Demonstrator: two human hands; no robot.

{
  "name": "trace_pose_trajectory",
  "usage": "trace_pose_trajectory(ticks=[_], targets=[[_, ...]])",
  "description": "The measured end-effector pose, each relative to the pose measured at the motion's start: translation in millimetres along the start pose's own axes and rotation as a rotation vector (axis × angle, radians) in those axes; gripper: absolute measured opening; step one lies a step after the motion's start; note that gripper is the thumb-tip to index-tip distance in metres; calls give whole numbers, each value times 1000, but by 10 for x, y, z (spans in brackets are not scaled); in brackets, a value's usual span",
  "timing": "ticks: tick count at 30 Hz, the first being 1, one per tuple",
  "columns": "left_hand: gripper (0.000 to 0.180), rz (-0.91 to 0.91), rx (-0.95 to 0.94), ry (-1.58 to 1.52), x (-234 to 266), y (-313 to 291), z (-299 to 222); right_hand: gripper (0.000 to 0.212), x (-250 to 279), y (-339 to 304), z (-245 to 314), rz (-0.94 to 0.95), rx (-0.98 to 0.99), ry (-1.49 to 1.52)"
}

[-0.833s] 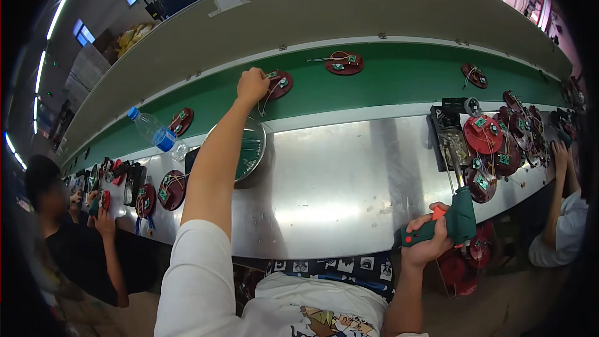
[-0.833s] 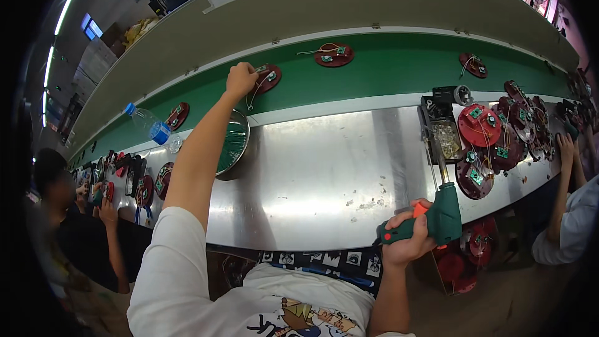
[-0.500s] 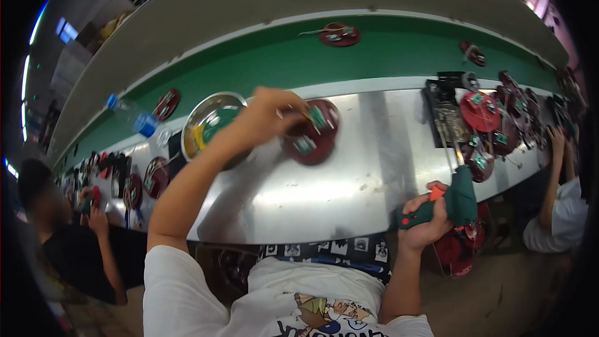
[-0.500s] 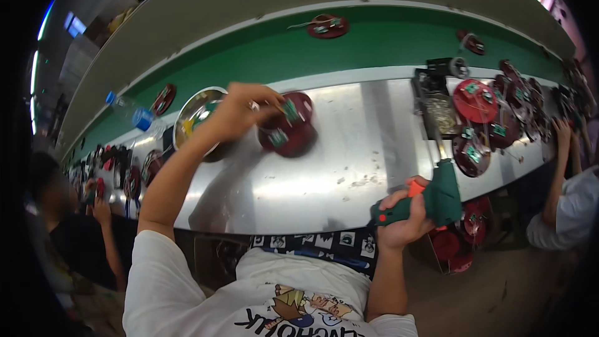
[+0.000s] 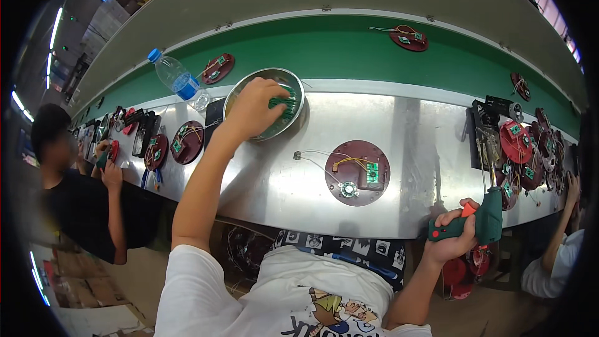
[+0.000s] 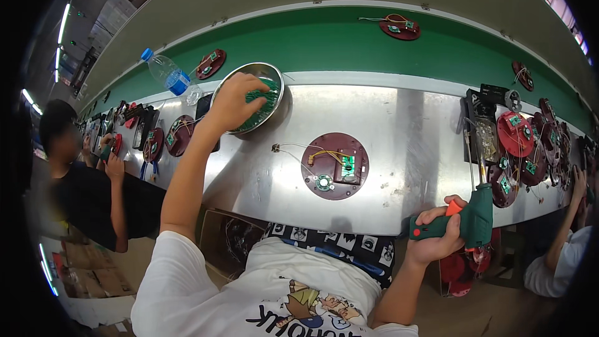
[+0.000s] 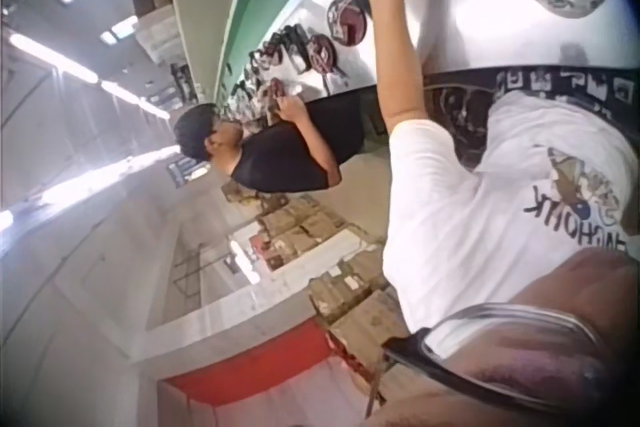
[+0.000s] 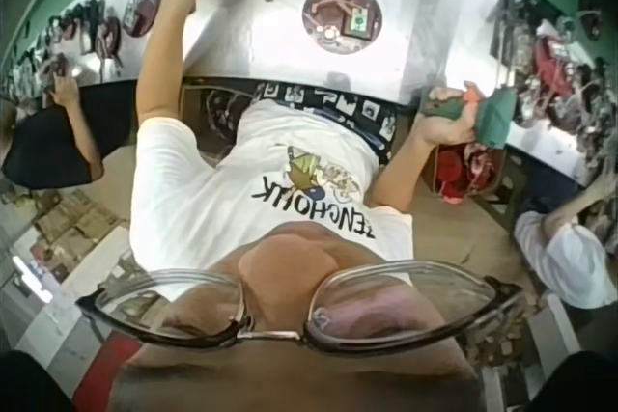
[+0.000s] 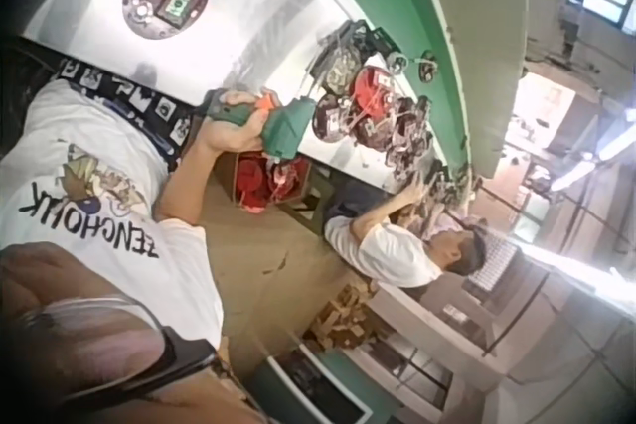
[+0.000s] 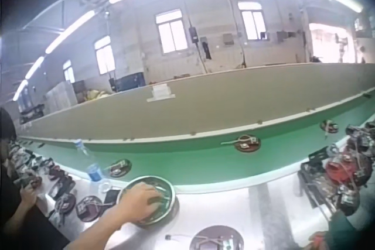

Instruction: Soldering or welding small electronic components onto circuit boards on a factory assembly line.

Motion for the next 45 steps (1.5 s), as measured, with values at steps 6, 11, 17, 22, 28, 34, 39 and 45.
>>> trace_pose_trajectory(ticks=[6, 11, 17, 22, 28, 34, 39, 45], targets=[[12, 148, 11, 0, -184, -49, 248, 34, -83, -31, 26, -72, 22, 3], [8, 109, -17, -19, -175, -52, 268, 34, -40, -25, 8, -39, 16, 12], [12, -128, -8, -228, -14, 33, 106, 34, -16, -22, 39, -39, 30, 15], [11, -143, 129, -418, 158, -54, -568, 43, -20, -74, -52, 283, -121, -18], [11, -194, -149, -522, -195, -421, -1536, 50, -40, -270, -6, 647, -228, -105], [14, -263, -152, -416, -503, -622, -1521, 32, 93, -255, -7, 720, -54, -417], [14, -282, -154, -380, -548, -634, -1489, 29, 67, -257, -2, 690, -241, -339], [17, -309, -222, -360, -566, -634, -1504, 28, 116, -222, -23, 715, -93, -419]])
Point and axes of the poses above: each hand's wrist, its own y-axis towards the middle knuckle, its own x-axis out of the back of the hand, z = x × y, the point moved 6 cm from there along y, towards the middle knuckle, and after that the axes turned 12 degrees about -z, right-handed, at the moved point
